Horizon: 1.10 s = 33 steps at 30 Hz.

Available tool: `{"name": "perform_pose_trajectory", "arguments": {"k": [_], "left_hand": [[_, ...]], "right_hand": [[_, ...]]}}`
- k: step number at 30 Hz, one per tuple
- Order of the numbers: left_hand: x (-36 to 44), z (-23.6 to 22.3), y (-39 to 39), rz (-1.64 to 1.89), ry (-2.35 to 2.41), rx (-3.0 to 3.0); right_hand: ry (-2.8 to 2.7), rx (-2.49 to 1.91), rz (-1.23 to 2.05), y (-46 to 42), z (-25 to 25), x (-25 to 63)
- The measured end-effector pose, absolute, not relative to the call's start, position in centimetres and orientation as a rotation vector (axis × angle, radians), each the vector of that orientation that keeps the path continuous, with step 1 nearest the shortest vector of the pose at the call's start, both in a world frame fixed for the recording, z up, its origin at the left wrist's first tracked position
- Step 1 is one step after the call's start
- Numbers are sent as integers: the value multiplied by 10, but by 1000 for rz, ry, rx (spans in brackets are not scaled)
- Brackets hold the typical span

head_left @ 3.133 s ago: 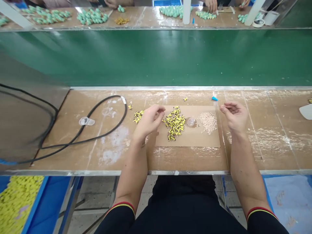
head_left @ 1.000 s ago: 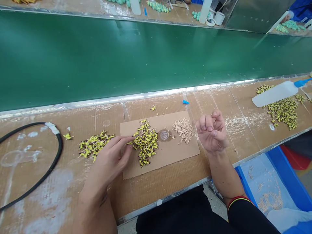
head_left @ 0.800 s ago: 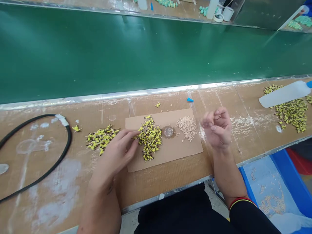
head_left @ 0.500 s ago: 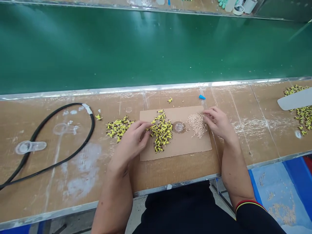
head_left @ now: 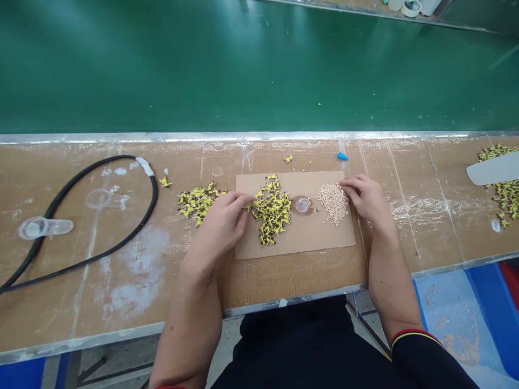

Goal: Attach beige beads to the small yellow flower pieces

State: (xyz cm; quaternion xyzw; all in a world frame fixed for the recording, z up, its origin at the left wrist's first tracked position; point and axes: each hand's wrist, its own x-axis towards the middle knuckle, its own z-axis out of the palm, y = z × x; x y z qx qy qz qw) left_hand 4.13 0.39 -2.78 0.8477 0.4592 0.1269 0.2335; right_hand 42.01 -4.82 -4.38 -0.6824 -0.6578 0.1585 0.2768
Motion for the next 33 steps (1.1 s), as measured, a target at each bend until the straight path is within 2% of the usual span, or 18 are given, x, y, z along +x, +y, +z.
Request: {"name": "perform_pose_trajectory", "arguments": {"k": [6,15,20,26,30,33], "left_hand": [[44,-26,4,333,1307,2284],[49,-30,4,345,1292,2325],[49,-28,3,357,1300,2315],[49,-20,-1,505,1325,2290],[54,-12,-10,813,1184,2147],[63,-6,-21,759,890,1921]], "right_hand": [[-1757,-1883,465,-47,-44,425],[-1687,-1834,353,-47,-42,419],[-1438,-1656,330,-56,-28,404],[-1501,-1403,426,-65,-14,378],[-1620,-1236,494,-70,-7,363],[-1723,-1122,539,-73,-5,351]]}}
